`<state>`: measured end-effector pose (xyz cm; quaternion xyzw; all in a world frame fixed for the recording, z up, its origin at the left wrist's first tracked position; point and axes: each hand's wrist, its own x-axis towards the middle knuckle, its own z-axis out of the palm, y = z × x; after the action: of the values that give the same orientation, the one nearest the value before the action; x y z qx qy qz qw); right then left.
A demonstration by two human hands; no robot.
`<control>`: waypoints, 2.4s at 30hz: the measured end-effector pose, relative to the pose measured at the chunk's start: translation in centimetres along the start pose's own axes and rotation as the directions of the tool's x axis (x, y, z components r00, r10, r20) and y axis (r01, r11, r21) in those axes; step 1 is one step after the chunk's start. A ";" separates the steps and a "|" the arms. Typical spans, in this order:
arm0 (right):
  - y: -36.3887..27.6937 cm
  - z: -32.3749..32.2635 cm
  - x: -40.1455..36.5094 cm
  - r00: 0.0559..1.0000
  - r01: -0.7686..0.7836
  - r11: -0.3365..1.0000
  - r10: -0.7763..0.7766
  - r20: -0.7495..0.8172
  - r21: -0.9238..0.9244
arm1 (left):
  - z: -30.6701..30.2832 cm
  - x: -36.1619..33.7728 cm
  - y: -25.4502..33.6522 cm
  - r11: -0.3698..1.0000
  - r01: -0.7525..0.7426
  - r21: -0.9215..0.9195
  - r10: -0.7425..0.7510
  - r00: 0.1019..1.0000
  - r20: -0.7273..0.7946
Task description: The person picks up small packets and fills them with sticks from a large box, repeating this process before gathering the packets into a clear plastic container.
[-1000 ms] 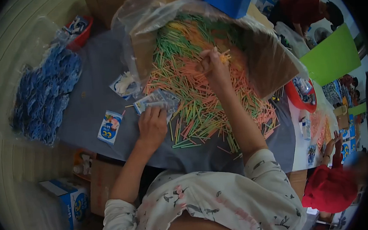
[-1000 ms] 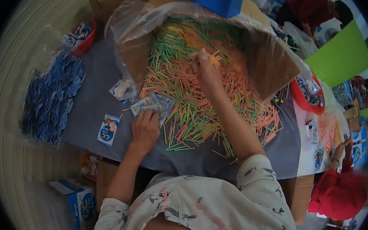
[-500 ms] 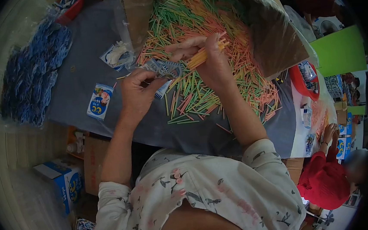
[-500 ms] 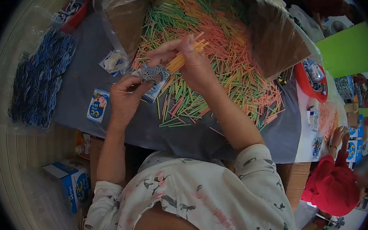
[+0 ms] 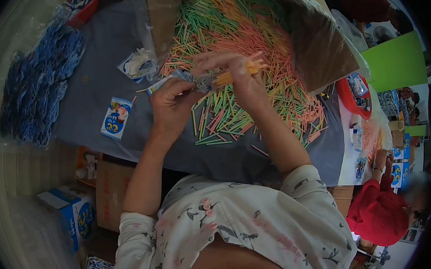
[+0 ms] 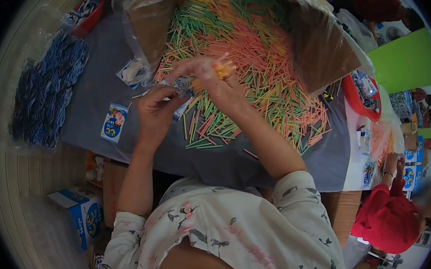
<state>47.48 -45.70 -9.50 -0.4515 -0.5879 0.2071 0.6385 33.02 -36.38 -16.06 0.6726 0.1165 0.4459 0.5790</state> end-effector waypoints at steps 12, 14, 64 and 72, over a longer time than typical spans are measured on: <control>1.2 0.2 0.7 0.953 -0.124 0.981 0.159 -0.257 0.146 | 1.5 1.3 -1.5 0.879 0.334 -0.340 -0.298 0.942 0.153; 2.2 -0.8 0.2 0.974 -0.192 0.980 0.198 -0.110 0.059 | 2.2 1.3 -1.2 0.901 0.284 -0.329 -0.254 0.958 0.131; 11.5 -13.6 -1.3 0.804 -0.593 0.589 0.475 -0.358 -0.549 | -2.5 -0.7 -0.9 0.544 -0.370 0.753 -0.014 0.893 0.449; 7.7 -11.1 1.9 0.997 -0.049 0.494 0.072 -0.015 -0.868 | -2.5 -0.2 -2.2 0.579 -0.308 0.755 0.002 0.926 0.377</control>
<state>60.37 -44.00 -13.63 -0.7288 -0.6035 -0.0888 0.3111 31.87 -34.21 -18.28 0.9334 0.1441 0.2737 0.1821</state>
